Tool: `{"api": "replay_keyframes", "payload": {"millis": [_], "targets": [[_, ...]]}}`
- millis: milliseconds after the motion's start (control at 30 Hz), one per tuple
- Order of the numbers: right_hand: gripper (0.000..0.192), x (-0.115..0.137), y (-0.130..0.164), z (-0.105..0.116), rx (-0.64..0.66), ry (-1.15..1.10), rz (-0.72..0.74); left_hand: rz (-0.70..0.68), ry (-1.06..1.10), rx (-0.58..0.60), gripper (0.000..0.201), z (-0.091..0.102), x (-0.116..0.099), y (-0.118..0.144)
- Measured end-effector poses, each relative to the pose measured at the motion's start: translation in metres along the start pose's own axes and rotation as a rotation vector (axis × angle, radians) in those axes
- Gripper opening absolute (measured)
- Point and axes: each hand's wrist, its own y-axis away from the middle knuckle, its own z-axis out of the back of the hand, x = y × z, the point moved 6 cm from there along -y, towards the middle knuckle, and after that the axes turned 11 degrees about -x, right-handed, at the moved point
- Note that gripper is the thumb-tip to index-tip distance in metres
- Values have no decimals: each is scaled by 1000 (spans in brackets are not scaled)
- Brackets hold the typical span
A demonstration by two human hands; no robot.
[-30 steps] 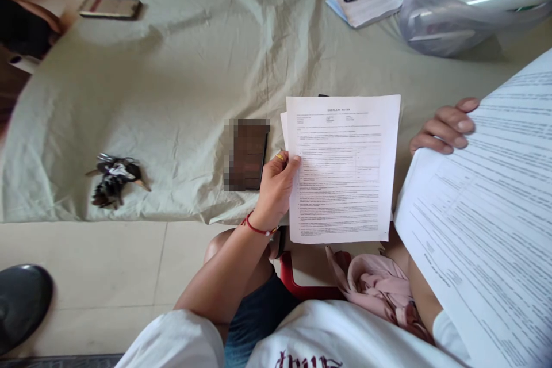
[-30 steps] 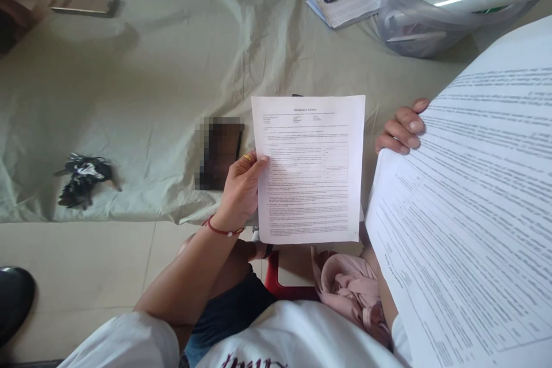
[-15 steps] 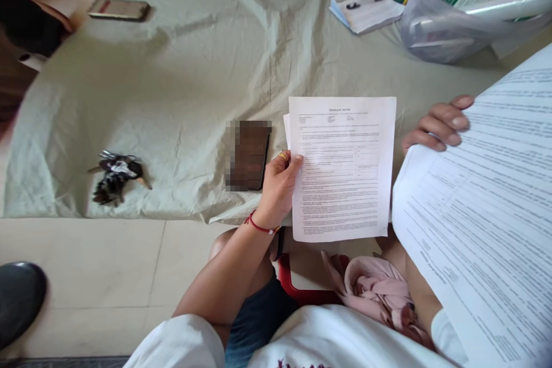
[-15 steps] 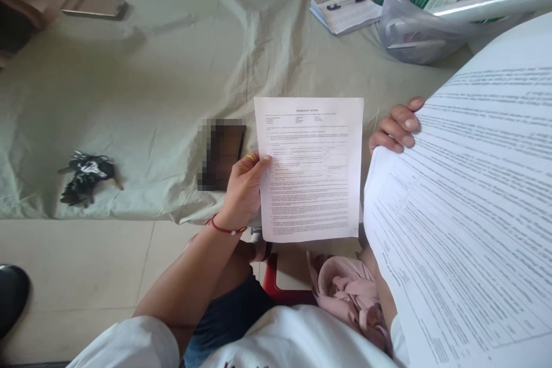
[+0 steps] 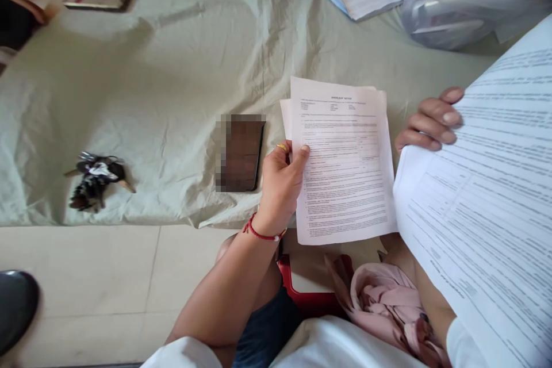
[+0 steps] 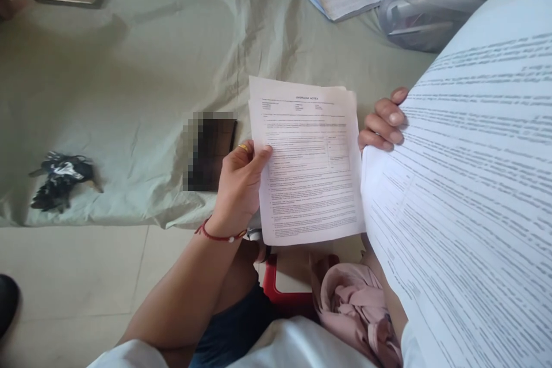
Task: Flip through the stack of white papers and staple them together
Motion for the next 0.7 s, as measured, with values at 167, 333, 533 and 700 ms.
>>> {"api": "replay_keyframes", "payload": {"millis": [167, 333, 533, 700], "targets": [[19, -3, -10, -26, -81, -523, 131, 46, -115, -35, 18, 5, -1, -5], [17, 3, -10, -26, -164, -482, 190, 51, -206, -80, 9, 3, -6, -13], [12, 17, -1, -6, -57, -356, -17, 54, -267, -102, 10, -10, -10, -11], [20, 30, 6, 7, 8, -224, -265, 54, -239, -99, 7, -11, -12, -9]]}}
